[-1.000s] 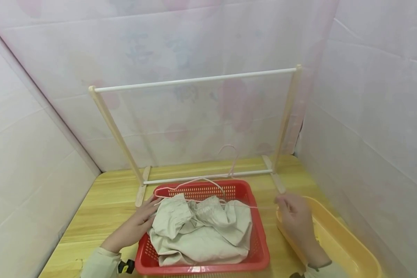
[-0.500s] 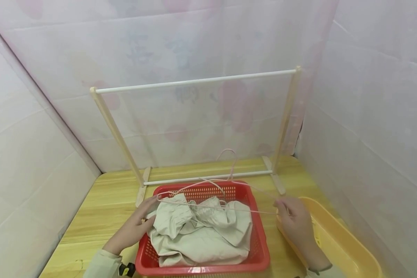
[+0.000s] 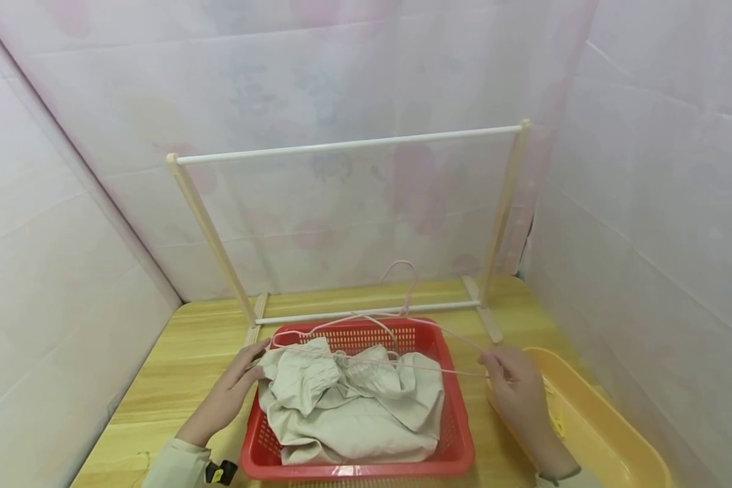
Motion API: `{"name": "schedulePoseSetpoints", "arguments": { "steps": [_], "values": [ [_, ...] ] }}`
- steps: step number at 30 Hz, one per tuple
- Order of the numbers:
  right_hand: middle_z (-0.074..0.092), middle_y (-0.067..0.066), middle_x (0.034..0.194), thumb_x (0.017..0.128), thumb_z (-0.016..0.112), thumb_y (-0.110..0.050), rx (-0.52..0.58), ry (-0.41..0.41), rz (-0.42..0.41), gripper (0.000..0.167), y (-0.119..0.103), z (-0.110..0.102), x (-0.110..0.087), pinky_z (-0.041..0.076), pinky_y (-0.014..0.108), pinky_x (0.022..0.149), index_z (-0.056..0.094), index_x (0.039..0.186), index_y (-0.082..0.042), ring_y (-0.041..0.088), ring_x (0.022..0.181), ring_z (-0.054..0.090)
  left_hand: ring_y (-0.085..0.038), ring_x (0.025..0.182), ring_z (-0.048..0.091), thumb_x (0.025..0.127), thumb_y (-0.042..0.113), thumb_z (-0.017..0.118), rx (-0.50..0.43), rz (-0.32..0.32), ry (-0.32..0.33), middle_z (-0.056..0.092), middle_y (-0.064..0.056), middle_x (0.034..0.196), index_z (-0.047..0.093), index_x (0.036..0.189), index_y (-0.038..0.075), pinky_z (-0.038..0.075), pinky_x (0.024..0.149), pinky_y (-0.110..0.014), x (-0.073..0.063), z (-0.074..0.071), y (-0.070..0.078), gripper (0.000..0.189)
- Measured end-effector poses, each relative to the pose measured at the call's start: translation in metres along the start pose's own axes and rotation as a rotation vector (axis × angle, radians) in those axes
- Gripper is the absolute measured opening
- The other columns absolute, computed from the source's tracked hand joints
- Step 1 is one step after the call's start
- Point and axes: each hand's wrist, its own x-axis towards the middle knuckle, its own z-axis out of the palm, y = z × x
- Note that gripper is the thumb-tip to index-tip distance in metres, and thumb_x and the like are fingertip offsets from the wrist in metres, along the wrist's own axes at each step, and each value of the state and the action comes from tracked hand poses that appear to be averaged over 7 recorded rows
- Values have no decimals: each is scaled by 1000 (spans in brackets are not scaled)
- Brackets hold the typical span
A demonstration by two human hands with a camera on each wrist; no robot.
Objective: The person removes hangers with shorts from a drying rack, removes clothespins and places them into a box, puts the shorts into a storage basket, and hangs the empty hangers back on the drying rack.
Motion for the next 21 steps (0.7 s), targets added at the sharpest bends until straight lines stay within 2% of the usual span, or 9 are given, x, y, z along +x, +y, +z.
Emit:
{"name": "schedulePoseSetpoints", "arguments": {
  "steps": [3,6,9,13,16,21],
  "values": [
    [62,-10,81,95,64,10,12,4,16,21,-4,1,0,43,11,68,73,85,-7,-2,75,53,-37,142,45,112,12,37,-30,-62,42,42,-15,158,39,159,11,37,112,-60,-2,-1,-1,46],
    [62,-10,81,96,64,9,9,10,30,21,-7,0,0,42,11,68,73,85,-7,-2,75,53,-38,137,51,112,9,35,-52,-117,90,45,-19,155,38,158,7,43,108,-55,-3,-2,-3,46],
    [61,-10,79,96,65,8,14,15,40,22,-9,-1,-1,41,12,67,73,85,-9,-2,74,51,-35,129,58,112,13,40,-53,-146,132,51,-21,149,40,156,8,51,100,-45,-4,-3,-5,45],
    [60,-10,77,96,65,7,17,19,44,24,-10,-2,-1,39,13,66,73,86,-13,0,72,49,-30,121,62,111,20,49,-57,-149,175,57,-19,142,45,154,11,54,93,-35,-6,-3,-5,44],
    [60,-5,76,96,66,6,11,21,45,22,-10,-2,-1,38,14,66,74,87,-12,0,72,48,-30,119,62,111,23,51,-85,-148,203,58,-19,140,46,153,12,55,92,-35,-7,-2,-3,44],
    [61,3,76,96,66,6,6,27,44,16,-12,-3,1,37,15,65,76,90,-4,-1,73,48,-34,121,62,111,26,50,-154,-145,240,57,-22,138,43,153,10,55,95,-46,-7,3,0,46]
  ]
}}
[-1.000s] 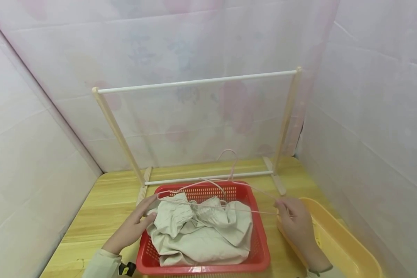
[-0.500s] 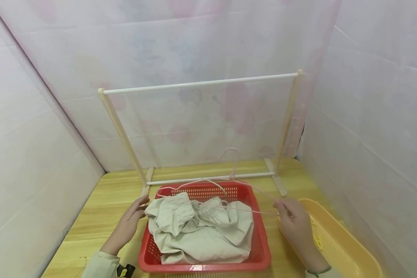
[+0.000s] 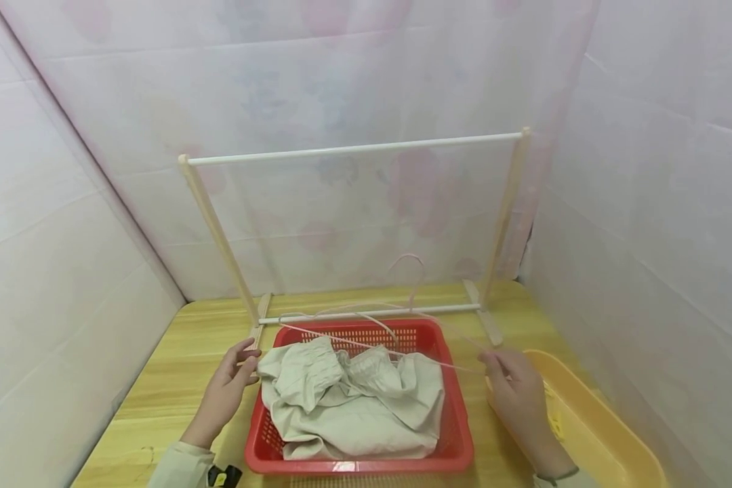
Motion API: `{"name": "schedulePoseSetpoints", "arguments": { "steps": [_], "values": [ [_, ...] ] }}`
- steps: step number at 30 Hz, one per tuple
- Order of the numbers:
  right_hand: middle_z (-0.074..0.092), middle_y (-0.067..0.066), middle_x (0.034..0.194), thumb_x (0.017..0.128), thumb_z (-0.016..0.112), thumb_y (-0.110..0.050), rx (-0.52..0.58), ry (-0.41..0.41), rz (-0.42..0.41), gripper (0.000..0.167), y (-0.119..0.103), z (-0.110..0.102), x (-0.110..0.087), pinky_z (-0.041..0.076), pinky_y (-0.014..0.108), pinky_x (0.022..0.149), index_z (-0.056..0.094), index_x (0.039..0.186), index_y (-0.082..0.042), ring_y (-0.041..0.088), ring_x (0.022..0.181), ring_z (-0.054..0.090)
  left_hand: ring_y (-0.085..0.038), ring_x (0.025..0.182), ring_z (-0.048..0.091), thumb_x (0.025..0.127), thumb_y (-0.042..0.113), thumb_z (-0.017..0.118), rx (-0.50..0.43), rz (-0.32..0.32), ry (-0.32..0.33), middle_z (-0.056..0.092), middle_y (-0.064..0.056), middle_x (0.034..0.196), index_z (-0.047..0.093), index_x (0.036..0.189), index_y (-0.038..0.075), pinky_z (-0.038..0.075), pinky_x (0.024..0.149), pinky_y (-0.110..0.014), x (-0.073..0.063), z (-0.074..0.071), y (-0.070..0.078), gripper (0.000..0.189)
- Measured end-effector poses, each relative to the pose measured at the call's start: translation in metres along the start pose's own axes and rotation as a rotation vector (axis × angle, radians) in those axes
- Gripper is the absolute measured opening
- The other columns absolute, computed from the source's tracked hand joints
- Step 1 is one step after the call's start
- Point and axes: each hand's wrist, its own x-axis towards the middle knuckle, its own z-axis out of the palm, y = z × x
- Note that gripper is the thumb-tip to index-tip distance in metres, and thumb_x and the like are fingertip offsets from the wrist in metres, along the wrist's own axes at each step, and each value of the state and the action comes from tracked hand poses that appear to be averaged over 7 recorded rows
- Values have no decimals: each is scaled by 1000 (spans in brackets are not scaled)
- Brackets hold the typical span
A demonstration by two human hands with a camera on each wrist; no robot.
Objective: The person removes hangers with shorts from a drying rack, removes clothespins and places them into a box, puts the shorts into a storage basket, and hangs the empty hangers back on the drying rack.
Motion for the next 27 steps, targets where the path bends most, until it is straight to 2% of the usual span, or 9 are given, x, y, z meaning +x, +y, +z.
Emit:
{"name": "schedulePoseSetpoints", "arguments": {
  "steps": [3,9,12,14,17,21,25,27],
  "values": [
    [63,3,77,95,67,7,-2,24,-23,13,-1,2,4,39,13,65,77,94,-1,-3,73,50,-35,120,62,111,28,49,-37,6,17,57,-22,137,41,154,8,56,95,-45,1,3,0,47],
    [68,-1,77,90,71,10,-7,106,-129,13,-8,5,20,43,7,66,79,98,3,-9,73,57,-32,121,59,112,26,48,-114,1,18,56,-21,138,41,154,6,54,91,-26,3,6,2,47],
    [70,2,78,88,71,11,3,106,-164,16,-13,5,35,45,7,65,79,100,3,-11,74,59,-35,123,59,112,26,46,-121,-3,24,54,-23,140,41,154,7,53,91,-23,3,5,4,46],
    [71,2,80,87,72,13,-1,101,-198,19,-16,6,47,45,7,64,79,102,3,-10,73,60,-37,124,59,113,26,45,-125,-4,25,53,-24,141,39,155,7,52,92,-23,4,5,4,47],
    [72,11,80,83,74,16,1,106,-273,23,-24,10,69,45,6,64,79,101,3,-7,72,60,-38,124,59,113,26,45,-140,1,30,53,-22,141,35,156,6,53,93,-25,4,3,3,49],
    [71,12,77,82,75,15,-15,117,-363,19,-34,17,99,42,8,65,79,96,2,-3,70,56,-37,122,58,113,26,44,-163,8,35,54,-21,141,30,158,6,54,96,-33,6,0,2,51],
    [70,9,75,88,75,5,-67,109,-379,6,-47,24,126,37,13,60,79,93,1,-1,66,49,-33,121,59,113,28,44,-175,-2,35,53,-20,142,27,159,8,53,100,-41,9,-2,2,53],
    [71,10,75,91,74,1,-75,100,-371,6,-54,27,137,37,14,59,79,95,1,-1,66,50,-30,120,60,113,28,44,-181,-14,33,53,-20,142,25,160,8,53,101,-42,10,-2,2,55]
  ]
}}
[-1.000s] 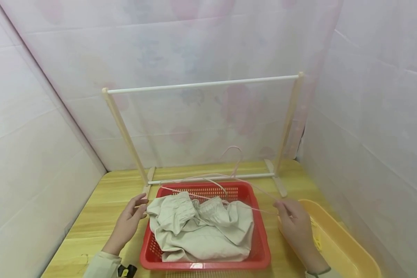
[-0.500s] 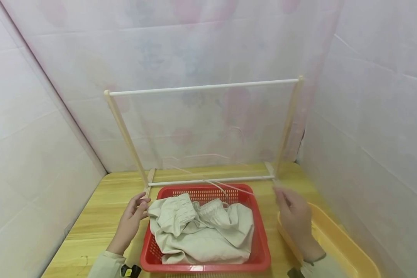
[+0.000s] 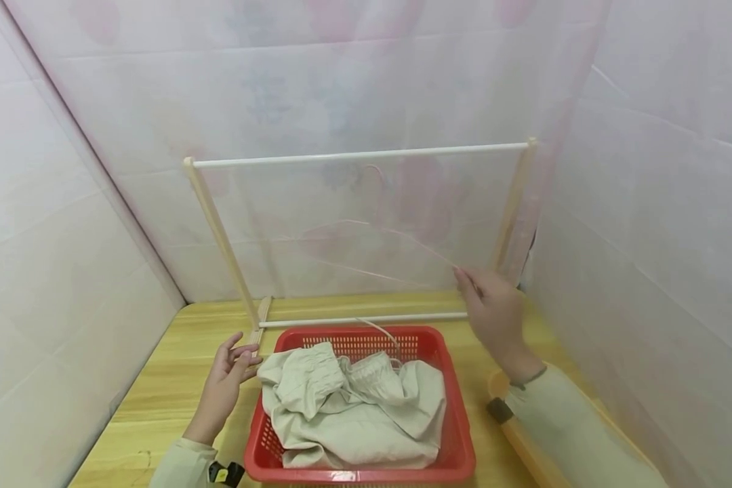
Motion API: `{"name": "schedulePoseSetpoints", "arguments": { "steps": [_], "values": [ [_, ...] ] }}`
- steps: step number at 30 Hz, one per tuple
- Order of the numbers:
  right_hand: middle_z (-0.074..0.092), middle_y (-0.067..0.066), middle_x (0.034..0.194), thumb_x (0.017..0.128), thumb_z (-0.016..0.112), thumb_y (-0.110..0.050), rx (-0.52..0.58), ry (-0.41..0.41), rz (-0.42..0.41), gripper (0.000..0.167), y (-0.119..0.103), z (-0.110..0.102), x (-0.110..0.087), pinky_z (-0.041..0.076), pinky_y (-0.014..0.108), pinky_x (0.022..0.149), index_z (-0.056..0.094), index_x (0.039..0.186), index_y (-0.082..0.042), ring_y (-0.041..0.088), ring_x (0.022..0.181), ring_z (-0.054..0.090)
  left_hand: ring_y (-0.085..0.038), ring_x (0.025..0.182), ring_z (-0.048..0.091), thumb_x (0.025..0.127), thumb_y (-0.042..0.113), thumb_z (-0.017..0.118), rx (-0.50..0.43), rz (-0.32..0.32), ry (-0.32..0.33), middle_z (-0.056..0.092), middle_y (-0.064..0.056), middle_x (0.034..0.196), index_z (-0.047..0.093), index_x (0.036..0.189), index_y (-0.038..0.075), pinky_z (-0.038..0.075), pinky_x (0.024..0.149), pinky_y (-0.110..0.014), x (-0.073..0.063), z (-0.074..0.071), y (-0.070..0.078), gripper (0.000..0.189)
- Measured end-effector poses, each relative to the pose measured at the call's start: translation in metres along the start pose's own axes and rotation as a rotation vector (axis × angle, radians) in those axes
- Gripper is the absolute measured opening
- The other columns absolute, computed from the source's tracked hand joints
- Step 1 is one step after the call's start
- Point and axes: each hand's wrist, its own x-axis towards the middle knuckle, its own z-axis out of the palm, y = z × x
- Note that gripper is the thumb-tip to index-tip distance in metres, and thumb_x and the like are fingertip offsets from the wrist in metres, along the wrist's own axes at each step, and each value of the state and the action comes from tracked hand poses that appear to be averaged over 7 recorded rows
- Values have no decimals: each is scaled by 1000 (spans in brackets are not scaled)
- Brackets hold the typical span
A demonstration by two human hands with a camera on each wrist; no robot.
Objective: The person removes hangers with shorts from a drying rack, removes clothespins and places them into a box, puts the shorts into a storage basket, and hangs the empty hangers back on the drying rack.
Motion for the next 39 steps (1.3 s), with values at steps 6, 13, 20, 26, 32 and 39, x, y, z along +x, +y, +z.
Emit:
{"name": "schedulePoseSetpoints", "arguments": {
  "steps": [6,13,20,26,32,39],
  "values": [
    [72,13,74,92,75,2,17,8,25,6,-3,13,26,35,15,56,79,96,2,4,63,54,-35,123,58,113,29,44,-11,-10,1,52,-21,144,20,161,9,53,100,-39,1,-4,0,58],
    [71,13,73,96,73,-5,-9,-13,66,10,4,23,47,30,16,53,79,92,2,9,57,49,-34,122,58,113,30,44,-8,-7,-4,52,-20,144,23,161,8,53,99,-39,-2,-6,-4,57],
    [72,11,72,99,71,-11,-15,-24,77,18,5,37,60,29,14,52,78,88,2,7,56,48,-36,123,58,113,27,43,-23,0,-26,51,-22,144,23,160,7,53,100,-39,-3,-4,-4,55],
    [72,11,76,102,68,-17,-26,-76,127,22,0,45,67,30,17,52,77,90,-1,17,62,55,-40,123,57,113,25,43,-29,4,-31,49,-26,144,25,159,6,53,100,-38,-2,-3,-5,53],
    [73,11,77,103,66,-18,-12,-137,171,23,4,50,59,31,18,50,78,94,-1,20,65,62,-38,122,59,113,26,45,-21,-12,-25,52,-22,142,28,159,8,54,95,-30,-4,-1,-8,52],
    [74,19,102,103,64,-9,64,-304,161,20,11,53,48,52,34,81,75,115,3,33,91,67,-41,124,57,113,23,45,-23,-18,-35,50,-23,142,28,158,10,53,93,-25,-6,-1,-12,51]
  ]
}}
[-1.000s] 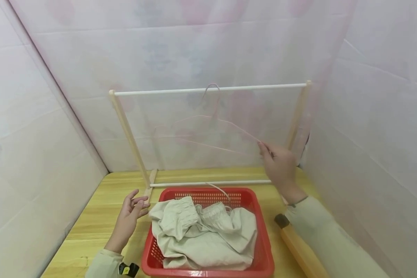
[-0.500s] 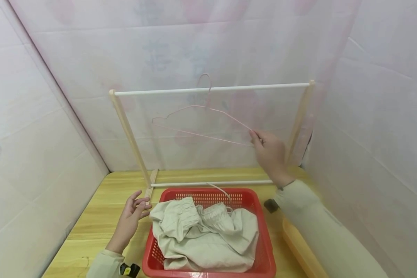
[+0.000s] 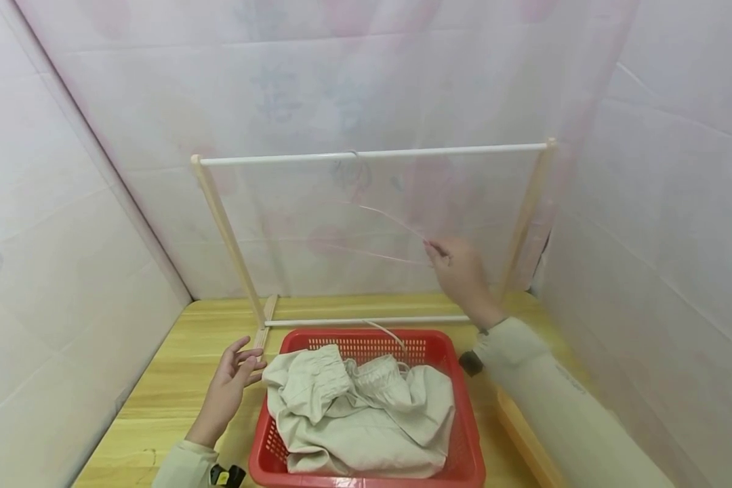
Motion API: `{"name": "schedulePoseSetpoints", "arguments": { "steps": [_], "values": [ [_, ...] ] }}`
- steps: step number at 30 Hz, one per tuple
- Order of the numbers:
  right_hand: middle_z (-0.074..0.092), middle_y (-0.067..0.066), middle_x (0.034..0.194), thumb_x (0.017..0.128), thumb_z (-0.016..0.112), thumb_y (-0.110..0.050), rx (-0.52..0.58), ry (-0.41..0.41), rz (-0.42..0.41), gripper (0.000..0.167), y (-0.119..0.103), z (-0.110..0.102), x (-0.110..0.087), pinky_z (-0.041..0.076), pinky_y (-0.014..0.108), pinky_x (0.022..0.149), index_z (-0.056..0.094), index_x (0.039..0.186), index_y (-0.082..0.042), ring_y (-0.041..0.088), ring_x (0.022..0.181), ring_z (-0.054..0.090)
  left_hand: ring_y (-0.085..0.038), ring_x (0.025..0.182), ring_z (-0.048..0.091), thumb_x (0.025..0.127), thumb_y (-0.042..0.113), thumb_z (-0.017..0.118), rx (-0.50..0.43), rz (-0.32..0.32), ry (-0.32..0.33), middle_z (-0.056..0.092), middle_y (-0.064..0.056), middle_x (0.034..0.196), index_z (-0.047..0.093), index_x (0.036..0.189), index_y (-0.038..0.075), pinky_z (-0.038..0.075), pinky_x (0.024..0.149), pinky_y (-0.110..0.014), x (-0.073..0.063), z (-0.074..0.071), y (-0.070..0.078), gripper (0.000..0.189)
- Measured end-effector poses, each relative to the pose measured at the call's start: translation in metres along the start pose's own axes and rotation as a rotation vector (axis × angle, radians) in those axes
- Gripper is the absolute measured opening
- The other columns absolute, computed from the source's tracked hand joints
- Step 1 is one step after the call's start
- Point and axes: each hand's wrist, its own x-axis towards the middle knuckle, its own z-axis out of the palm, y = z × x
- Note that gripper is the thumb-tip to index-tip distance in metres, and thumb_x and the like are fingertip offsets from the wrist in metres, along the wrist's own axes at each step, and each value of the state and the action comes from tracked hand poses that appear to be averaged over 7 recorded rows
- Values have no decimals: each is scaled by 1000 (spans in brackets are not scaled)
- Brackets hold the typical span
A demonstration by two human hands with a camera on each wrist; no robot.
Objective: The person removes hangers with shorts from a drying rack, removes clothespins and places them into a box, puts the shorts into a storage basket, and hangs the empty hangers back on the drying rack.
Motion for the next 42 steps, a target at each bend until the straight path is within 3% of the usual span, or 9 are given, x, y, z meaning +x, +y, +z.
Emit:
{"name": "schedulePoseSetpoints", "arguments": {
  "steps": [4,7,13,15,21,24,32,37,42],
  "values": [
    [62,26,131,103,62,-6,25,-68,48,33,5,-2,-6,43,61,102,63,134,6,44,123,55,-40,124,57,113,22,45,-8,-5,0,49,-25,143,29,158,10,54,94,-27,0,0,0,50],
    [56,26,142,104,61,-10,36,-45,96,39,7,-6,-15,39,64,107,57,140,4,45,134,48,-37,123,58,112,21,46,-2,-4,4,49,-26,143,30,158,10,54,94,-26,-1,1,0,50],
    [61,26,124,99,63,-1,-4,45,35,30,7,-12,-58,44,58,96,60,127,10,43,116,56,-34,122,60,112,22,48,15,29,6,53,-23,139,32,156,7,52,93,-23,-7,4,3,50],
    [64,26,118,97,65,-2,-44,-41,64,29,3,-12,-77,47,57,92,62,123,10,42,110,59,-33,121,61,111,22,49,22,45,7,54,-21,137,34,156,7,52,93,-23,-9,5,5,49],
    [63,29,126,102,65,-26,-170,-530,316,44,-9,-11,-125,49,64,95,60,128,10,48,117,60,-32,122,62,111,24,50,53,77,15,58,-20,136,36,155,7,50,96,-22,-12,6,8,50],
    [65,26,122,103,63,-33,-204,-615,372,44,-13,-12,-141,50,63,94,64,123,7,46,115,62,-32,125,61,111,26,50,69,69,10,59,-21,137,35,156,7,47,99,-20,-12,7,7,51],
    [63,24,130,106,57,-42,-190,-593,395,50,-22,-18,-177,47,65,100,67,129,2,47,123,58,-18,128,56,111,26,49,68,19,-10,62,-15,140,35,156,8,41,103,-19,-20,10,6,50],
    [48,32,149,107,52,-48,-174,-573,394,67,-22,-14,-193,40,69,105,53,143,9,54,136,46,-26,133,54,111,30,51,70,-7,-24,60,-14,144,34,157,10,41,105,-21,-23,14,7,54],
    [39,33,156,109,52,-33,-215,-513,291,60,-20,-4,-212,38,67,108,44,148,13,53,139,43,-32,138,52,110,30,53,118,2,-34,56,-16,149,30,159,8,43,107,-25,-27,17,7,58]
  ]
}}
